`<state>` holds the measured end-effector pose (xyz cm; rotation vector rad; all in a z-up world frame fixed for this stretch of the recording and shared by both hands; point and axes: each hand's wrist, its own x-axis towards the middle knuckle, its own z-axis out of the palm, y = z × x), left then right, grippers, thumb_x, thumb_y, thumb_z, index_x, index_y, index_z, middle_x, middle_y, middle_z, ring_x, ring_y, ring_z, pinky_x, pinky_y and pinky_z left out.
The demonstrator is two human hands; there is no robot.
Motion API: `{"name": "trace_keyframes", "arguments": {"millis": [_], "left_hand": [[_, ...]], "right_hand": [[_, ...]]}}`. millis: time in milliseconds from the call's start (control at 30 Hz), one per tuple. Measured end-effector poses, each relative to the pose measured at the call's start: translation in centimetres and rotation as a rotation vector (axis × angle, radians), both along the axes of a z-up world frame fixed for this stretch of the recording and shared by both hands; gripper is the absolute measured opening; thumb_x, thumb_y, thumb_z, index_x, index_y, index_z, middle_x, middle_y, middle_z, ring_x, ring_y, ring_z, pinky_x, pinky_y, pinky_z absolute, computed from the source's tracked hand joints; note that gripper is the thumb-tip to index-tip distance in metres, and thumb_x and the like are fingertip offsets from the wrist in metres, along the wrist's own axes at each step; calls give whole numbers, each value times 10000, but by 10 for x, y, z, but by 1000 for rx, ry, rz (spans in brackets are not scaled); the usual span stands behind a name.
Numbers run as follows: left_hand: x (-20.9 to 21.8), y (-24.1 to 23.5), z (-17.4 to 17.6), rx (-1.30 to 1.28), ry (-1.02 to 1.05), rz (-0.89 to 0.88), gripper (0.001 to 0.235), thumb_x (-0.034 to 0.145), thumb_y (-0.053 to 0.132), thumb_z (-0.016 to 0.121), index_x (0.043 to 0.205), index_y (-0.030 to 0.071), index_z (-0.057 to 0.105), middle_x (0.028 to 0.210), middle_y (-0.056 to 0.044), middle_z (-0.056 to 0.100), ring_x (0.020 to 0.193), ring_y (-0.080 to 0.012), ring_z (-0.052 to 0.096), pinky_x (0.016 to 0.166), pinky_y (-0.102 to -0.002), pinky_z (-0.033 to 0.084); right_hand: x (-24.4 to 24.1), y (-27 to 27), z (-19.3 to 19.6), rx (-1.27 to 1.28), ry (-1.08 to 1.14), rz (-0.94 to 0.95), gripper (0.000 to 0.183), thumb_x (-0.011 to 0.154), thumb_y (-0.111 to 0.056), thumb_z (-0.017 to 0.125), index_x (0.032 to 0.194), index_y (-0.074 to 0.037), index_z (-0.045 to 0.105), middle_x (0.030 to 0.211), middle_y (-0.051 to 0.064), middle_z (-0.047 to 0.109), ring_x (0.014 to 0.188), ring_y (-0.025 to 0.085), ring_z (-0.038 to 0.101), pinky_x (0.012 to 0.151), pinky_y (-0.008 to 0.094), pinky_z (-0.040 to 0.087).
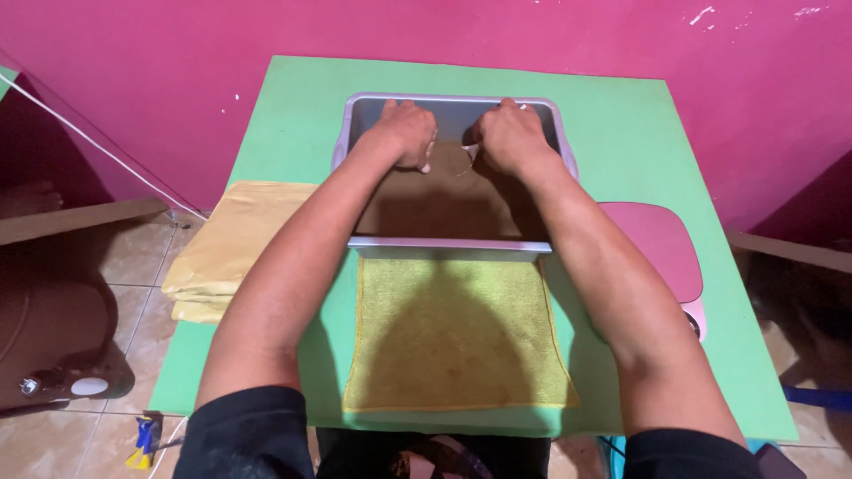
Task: Leveling coffee grounds in a container and preparing paper bags for packaging.
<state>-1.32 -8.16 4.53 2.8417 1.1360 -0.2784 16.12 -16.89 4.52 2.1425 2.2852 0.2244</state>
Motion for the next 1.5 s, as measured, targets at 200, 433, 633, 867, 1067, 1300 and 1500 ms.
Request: {"name": "trace_keyframes", "arguments": {"millis": [200,433,633,867,1067,1300,1500], "left_hand": [[-8,3,3,-46,13,24,189,794,310,867,922,181,818,1065,-96,783,1133,-395,662,992,-475,371],[-32,-7,26,-487,-237,-91,207,829,94,761,1003,187,821,990,-106,760,995,-289,691,942,-425,488],[-39,-14,30,-717,-424,-90,250,849,54,727,1015,214,823,807,23,582,822,-144,546,796,-278,443],[-33,0,11,-664,-455,-31,132,820,211,860,941,177,820,730,-15,651,752,-185,619,703,-317,469],[-29,-28,39,-594,-463,43,252,918,441,704,850,233,829,825,-48,757,799,-204,666,775,-317,515],[-11,-28,24,-808,-553,71,559,936,572,418,1034,218,838,889,-5,703,843,-138,532,808,-248,447],[-6,-40,40,-858,-536,82,655,930,621,377,1127,170,809,902,4,694,757,-98,462,694,-219,434]], "right_hand": [[-25,-15,7,-76,474,199,128,890,-135,689,937,-159,805,983,157,770,1087,441,673,915,589,535],[-9,-10,5,68,128,92,71,880,-253,750,908,-264,814,907,55,750,943,348,725,847,477,590],[-11,-17,7,-228,534,156,108,853,-156,712,919,-142,797,936,147,784,1032,399,723,885,549,563],[-12,-22,16,-338,486,104,104,842,-163,712,888,-164,805,973,133,789,1060,395,712,926,506,560],[0,-48,29,-237,71,1,152,833,-199,688,881,-175,831,916,150,786,992,384,743,892,500,576],[9,-125,18,-264,-391,-103,328,960,-171,481,982,-198,807,1032,28,767,1253,267,592,1006,497,441],[-39,-196,90,-450,-175,-119,401,960,-94,422,1119,-187,778,1197,39,723,1297,292,552,959,565,554]]}}
